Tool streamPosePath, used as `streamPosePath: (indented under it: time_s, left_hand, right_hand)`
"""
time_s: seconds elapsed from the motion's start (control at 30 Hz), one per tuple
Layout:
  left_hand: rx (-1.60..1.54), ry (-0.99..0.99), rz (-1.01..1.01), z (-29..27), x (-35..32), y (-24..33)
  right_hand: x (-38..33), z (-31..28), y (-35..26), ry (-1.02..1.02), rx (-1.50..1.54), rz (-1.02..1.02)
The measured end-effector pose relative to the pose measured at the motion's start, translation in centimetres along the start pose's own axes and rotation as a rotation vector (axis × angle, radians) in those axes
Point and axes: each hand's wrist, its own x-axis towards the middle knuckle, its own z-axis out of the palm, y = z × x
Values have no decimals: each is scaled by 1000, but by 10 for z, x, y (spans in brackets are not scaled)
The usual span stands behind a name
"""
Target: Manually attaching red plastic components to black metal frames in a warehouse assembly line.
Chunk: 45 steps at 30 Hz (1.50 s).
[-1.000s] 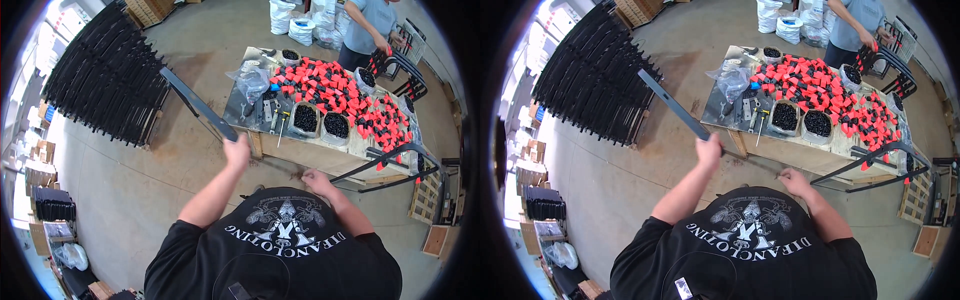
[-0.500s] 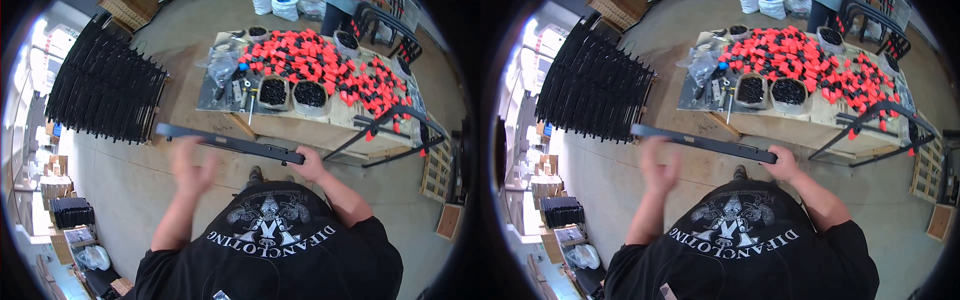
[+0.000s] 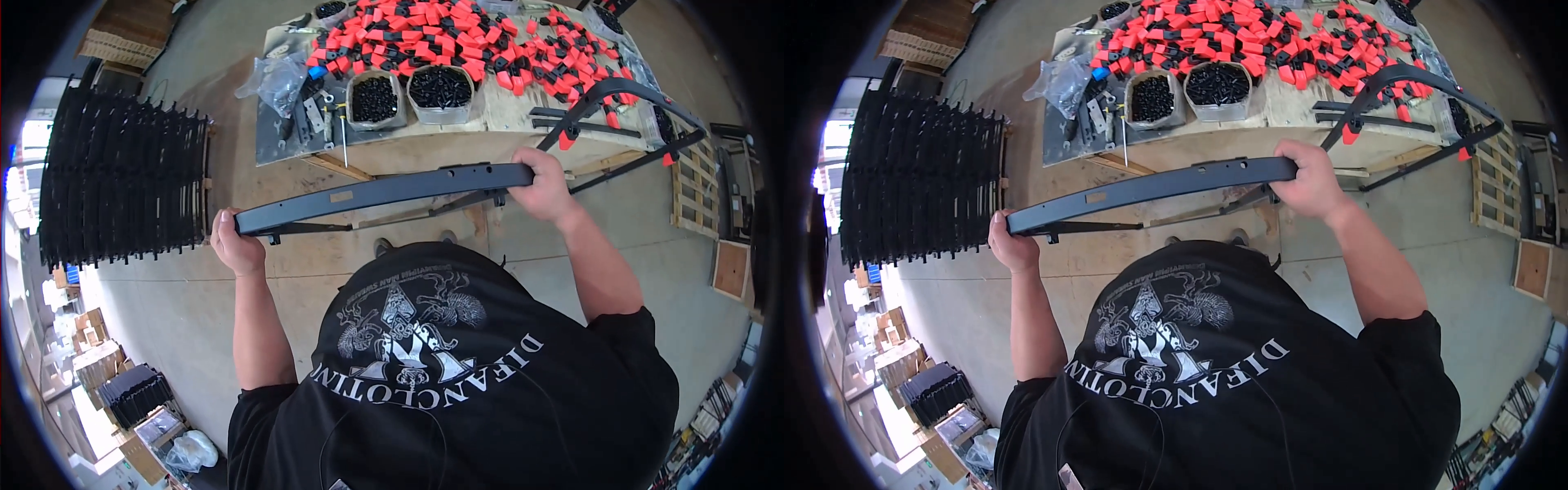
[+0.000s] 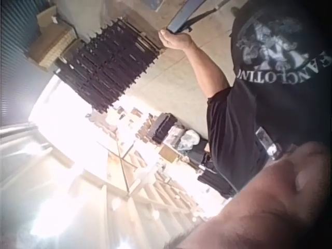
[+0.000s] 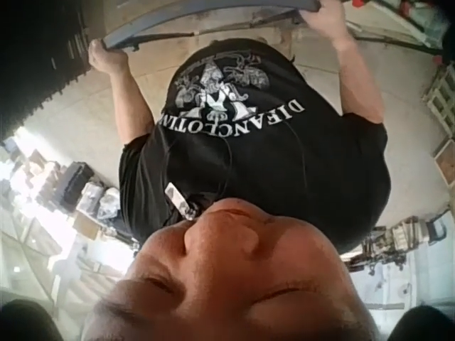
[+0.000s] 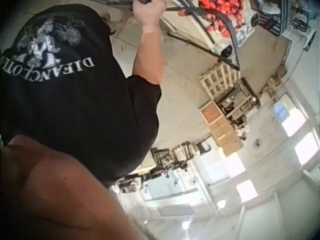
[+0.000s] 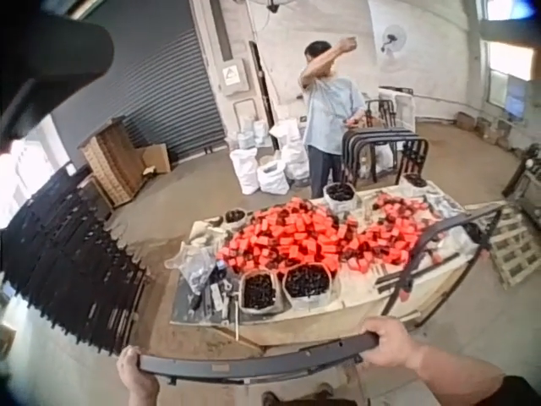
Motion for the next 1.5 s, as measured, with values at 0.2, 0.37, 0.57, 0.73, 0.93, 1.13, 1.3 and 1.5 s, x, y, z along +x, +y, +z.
streamPosePath:
  time_s: [0.2,0.37,0.57,0.73,0.93,1.13,1.3,1.5]
  left_hand:
    - [-235,87,-150,-8,51,-62]
    - [-311,38,-166,-14,120,-119]
    - [-420,-117,-327,-17,214,-171]
    - [-335,-177,-301,17,234,-180]
    - [-357,-184,-311,13,241,-194]
    - [-393,-124,-334,19,238,-189]
    - [-326,-163,-302,18,240,-190]
    - [-327,-162,-277,14,236,-187]
  right_hand:
    - [30,23,-28,0,-53,24]
    - [72,66,-50,23,-125,49]
    - [152,117,-77,112,-202,169]
    - [202,109,-55,197,-341,310]
    - [210,121,-54,243,-301,422]
    - [208,112,-45,230,-185,418]
    - [204,100,-25,84,-121,284]
    - [200,44,52,-77,837,380]
